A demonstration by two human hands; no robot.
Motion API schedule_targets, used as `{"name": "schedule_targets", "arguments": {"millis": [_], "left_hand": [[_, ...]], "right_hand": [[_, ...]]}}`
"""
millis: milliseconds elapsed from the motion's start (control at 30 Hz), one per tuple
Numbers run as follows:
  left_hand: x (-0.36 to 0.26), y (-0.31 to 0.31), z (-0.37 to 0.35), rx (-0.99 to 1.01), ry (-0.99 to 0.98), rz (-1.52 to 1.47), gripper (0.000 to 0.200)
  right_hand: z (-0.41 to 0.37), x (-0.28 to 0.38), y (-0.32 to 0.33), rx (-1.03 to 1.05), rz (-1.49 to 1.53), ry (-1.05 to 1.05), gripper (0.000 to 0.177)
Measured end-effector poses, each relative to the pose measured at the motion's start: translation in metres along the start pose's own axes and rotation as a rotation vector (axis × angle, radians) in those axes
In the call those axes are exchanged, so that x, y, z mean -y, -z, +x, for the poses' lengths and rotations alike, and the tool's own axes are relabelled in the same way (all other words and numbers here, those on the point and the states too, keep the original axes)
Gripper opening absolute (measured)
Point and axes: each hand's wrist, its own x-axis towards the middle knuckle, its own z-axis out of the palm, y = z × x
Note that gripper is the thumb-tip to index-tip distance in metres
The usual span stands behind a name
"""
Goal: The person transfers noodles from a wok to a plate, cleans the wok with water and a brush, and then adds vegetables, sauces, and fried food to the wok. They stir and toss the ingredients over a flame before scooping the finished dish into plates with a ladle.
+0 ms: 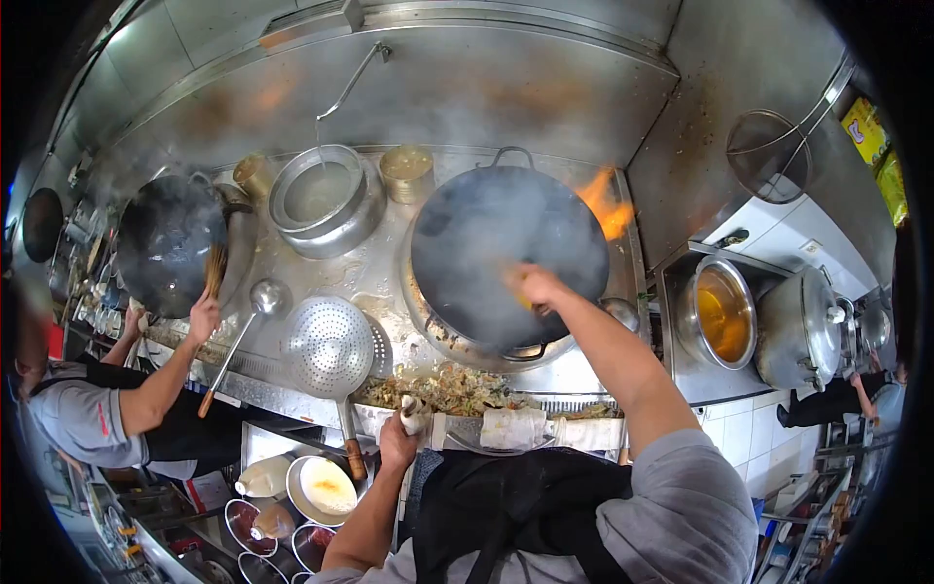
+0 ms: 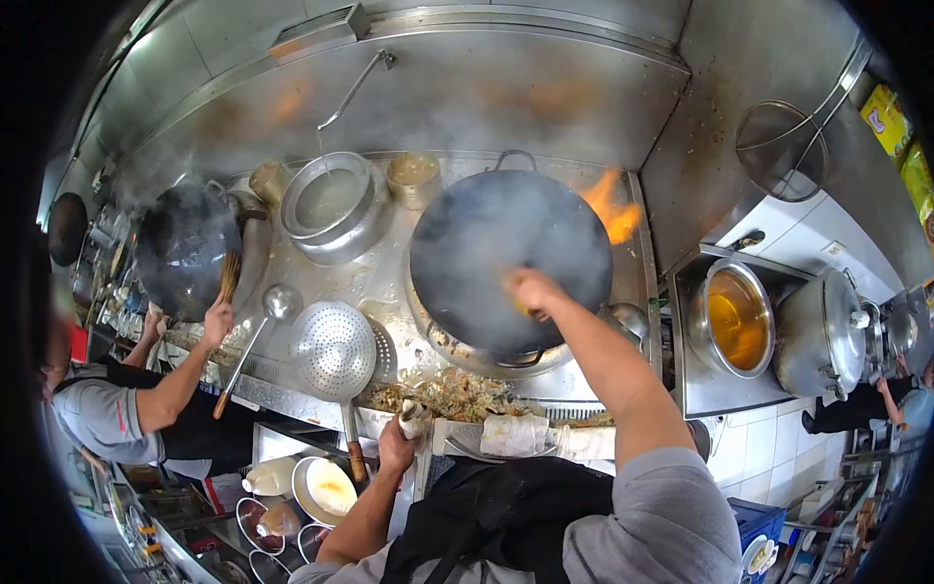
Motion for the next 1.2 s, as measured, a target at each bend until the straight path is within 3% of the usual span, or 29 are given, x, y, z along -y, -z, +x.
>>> {"name": "schedule_targets", "arguments": {"millis": [67, 100, 167, 233, 267, 300, 333, 367, 433, 467, 533, 600, 633, 667, 700, 767, 800, 867, 900, 933, 967, 1000, 1033, 1067, 1133, 1167, 1200], "left_hand": [[-0.002, 0.001, -0.005, -0.013, -0.006, -0.045, 0.046], [0.001, 0.001, -0.005, 0.013, 0.038, -0.038, 0.051], [0.000, 0.002, -0.005, 0.033, 0.080, -0.033, 0.057], [-0.009, 0.007, -0.015, -0.158, 0.091, 0.027, 0.070], [-0.028, 0.018, -0.017, -0.180, 0.114, 0.056, 0.075], [-0.039, 0.025, -0.017, -0.180, 0.108, 0.054, 0.075], [-0.048, 0.031, -0.015, -0.248, -0.037, 0.002, 0.070], [-0.060, 0.037, -0.012, -0.314, -0.181, -0.054, 0.065], [-0.109, 0.052, -0.004, -0.124, -0.261, -0.289, 0.044], [-0.126, 0.046, 0.005, -0.075, -0.385, -0.282, 0.041], [-0.180, 0.039, 0.019, 0.029, -0.552, -0.289, 0.037], [-0.227, 0.022, 0.035, 0.010, -0.665, -0.217, 0.031], [-0.233, 0.009, 0.039, 0.009, -0.675, -0.226, 0.031], [-0.235, -0.008, 0.051, 0.156, -0.603, -0.113, 0.026], [-0.235, -0.019, 0.063, 0.302, -0.526, 0.001, 0.023], [-0.225, -0.028, 0.074, 0.294, -0.557, -0.025, 0.021], [-0.221, -0.029, 0.076, 0.293, -0.580, -0.046, 0.019], [-0.221, -0.022, 0.072, 0.314, -0.579, -0.039, 0.019], [-0.225, -0.017, 0.075, 0.299, -0.578, -0.028, 0.019], [-0.223, -0.019, 0.077, 0.311, -0.585, -0.001, 0.019], [-0.222, -0.018, 0.078, 0.302, -0.607, -0.002, 0.019], [-0.221, -0.016, 0.078, 0.289, -0.590, 0.004, 0.019], [-0.219, -0.013, 0.081, 0.277, -0.568, 0.011, 0.019], [-0.216, -0.011, 0.082, 0.271, -0.582, 0.028, 0.023], [-0.210, -0.004, 0.079, 0.253, -0.604, -0.023, 0.026], [-0.206, 0.000, 0.078, 0.223, -0.625, -0.075, 0.030], [-0.196, 0.001, 0.075, 0.137, -0.697, -0.079, 0.044]], "right_hand": [[-0.014, 0.001, -0.027, 0.102, 0.015, 0.212, 0.055], [-0.023, -0.006, -0.028, 0.107, 0.017, 0.208, 0.055], [-0.042, -0.021, -0.013, 0.190, -0.283, 0.390, 0.057], [-0.059, -0.030, 0.044, 0.280, -0.562, 0.284, 0.059], [-0.043, -0.054, 0.074, 0.076, -0.899, 0.291, 0.061], [-0.065, -0.048, 0.102, -0.158, -0.828, 0.066, 0.058], [-0.051, -0.051, 0.132, -0.323, -0.980, -0.110, 0.059], [-0.067, -0.043, 0.154, -0.532, -0.854, -0.083, 0.063], [-0.060, -0.044, 0.175, -0.916, -0.533, -0.112, 0.066], [-0.053, -0.043, 0.175, -0.921, -0.537, -0.121, 0.066], [-0.025, -0.035, 0.159, -1.181, -0.214, -0.040, 0.065], [0.008, -0.024, 0.109, -1.101, -0.179, -0.054, 0.060], [0.036, -0.031, 0.076, -1.149, -0.141, 0.245, 0.054], [0.048, -0.016, 0.047, -0.765, -0.284, -0.024, 0.051], [0.081, -0.027, 0.002, -0.656, -0.382, 0.050, 0.050], [0.027, 0.010, -0.050, -0.337, -0.340, 0.270, 0.052], [0.017, 0.010, -0.045, -0.347, -0.338, 0.257, 0.052], [-0.009, -0.014, -0.033, -0.073, -0.322, 0.533, 0.058], [-0.010, -0.028, 0.003, -0.028, -0.562, 0.416, 0.063], [-0.007, -0.051, 0.041, -0.134, -0.634, 0.297, 0.058], [-0.034, -0.038, 0.079, -0.351, -0.836, 0.017, 0.058], [-0.040, -0.044, 0.115, -0.561, -0.633, -0.180, 0.055], [-0.053, -0.053, 0.141, -0.725, -0.617, -0.204, 0.059], [-0.064, -0.060, 0.152, -0.957, -0.400, -0.234, 0.064], [-0.073, -0.099, 0.169, -1.260, -0.006, -0.078, 0.068], [-0.081, -0.123, 0.165, -1.285, 0.114, 0.103, 0.066], [-0.093, -0.145, 0.153, -1.178, 0.243, 0.290, 0.069]]}}
